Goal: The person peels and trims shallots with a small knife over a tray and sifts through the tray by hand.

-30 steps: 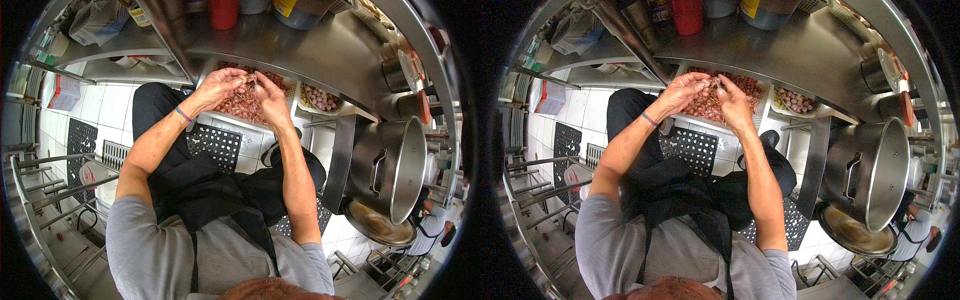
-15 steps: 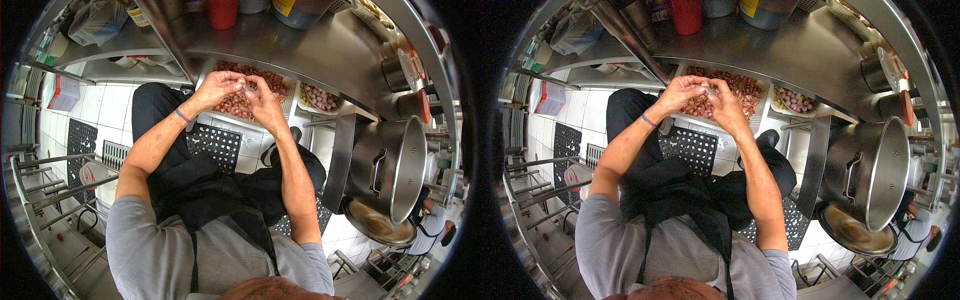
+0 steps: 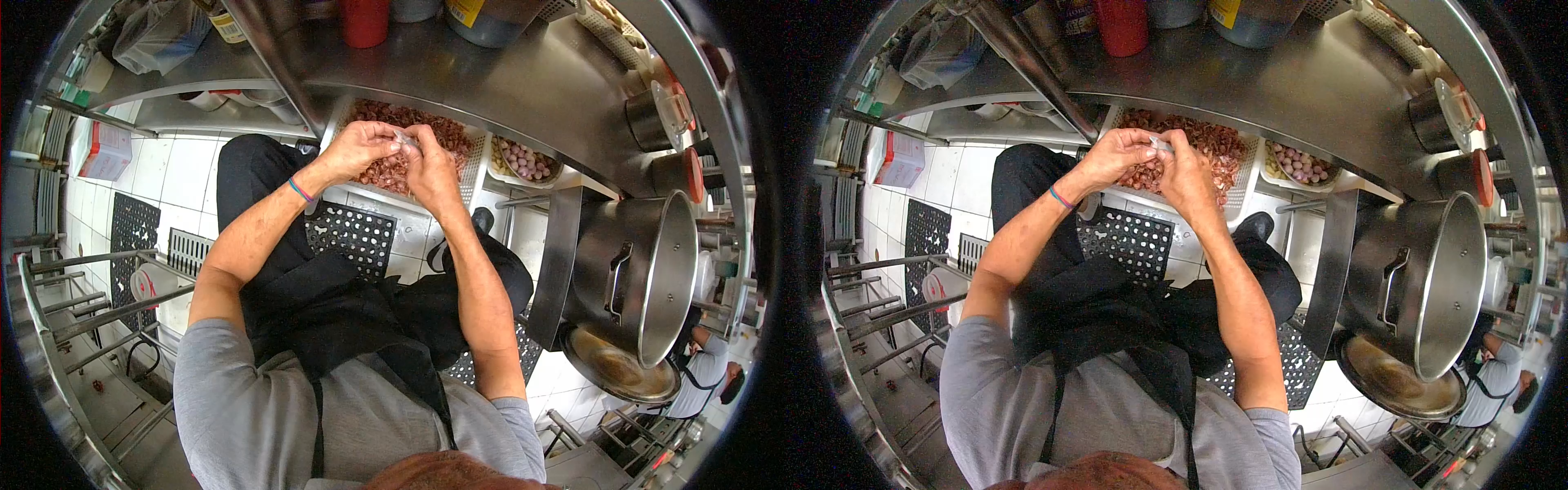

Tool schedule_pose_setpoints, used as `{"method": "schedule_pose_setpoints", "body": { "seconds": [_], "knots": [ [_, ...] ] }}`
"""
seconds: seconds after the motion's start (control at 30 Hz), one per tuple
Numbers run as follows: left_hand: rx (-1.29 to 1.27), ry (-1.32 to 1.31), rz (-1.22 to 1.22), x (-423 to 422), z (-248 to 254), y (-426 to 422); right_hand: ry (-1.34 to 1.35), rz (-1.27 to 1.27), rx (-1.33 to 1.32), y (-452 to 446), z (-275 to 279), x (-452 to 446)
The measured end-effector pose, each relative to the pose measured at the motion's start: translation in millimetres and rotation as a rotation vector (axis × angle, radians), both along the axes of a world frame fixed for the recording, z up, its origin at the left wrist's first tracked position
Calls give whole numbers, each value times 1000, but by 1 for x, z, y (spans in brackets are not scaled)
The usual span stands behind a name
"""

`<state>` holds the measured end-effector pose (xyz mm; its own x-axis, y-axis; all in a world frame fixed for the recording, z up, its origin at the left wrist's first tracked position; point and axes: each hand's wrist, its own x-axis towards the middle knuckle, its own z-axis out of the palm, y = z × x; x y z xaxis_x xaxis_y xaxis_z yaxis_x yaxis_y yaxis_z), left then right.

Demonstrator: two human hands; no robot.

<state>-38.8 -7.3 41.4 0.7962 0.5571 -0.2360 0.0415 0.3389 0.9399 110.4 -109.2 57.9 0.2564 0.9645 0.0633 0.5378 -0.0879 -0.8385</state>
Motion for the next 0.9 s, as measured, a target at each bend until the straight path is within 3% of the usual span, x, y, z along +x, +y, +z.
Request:
{"method": "schedule_pose_setpoints", "body": {
  "seconds": [0.2,0.4,0.53,0.63,0.9],
  "knots": [
    [-38,-169,-3,8,-20,2,178,-209,-48,3,0,13],
    [-318,-306,119,2,-21,10,161,-73,38,4,-17,14],
    [-318,-269,184,0,-23,11,204,-78,-75,3,-6,8],
    [-326,-311,180,-1,-23,12,124,-64,10,5,-15,2],
    [-319,-315,168,-1,-26,11,386,-61,-39,7,-10,-3]
  ]
}}
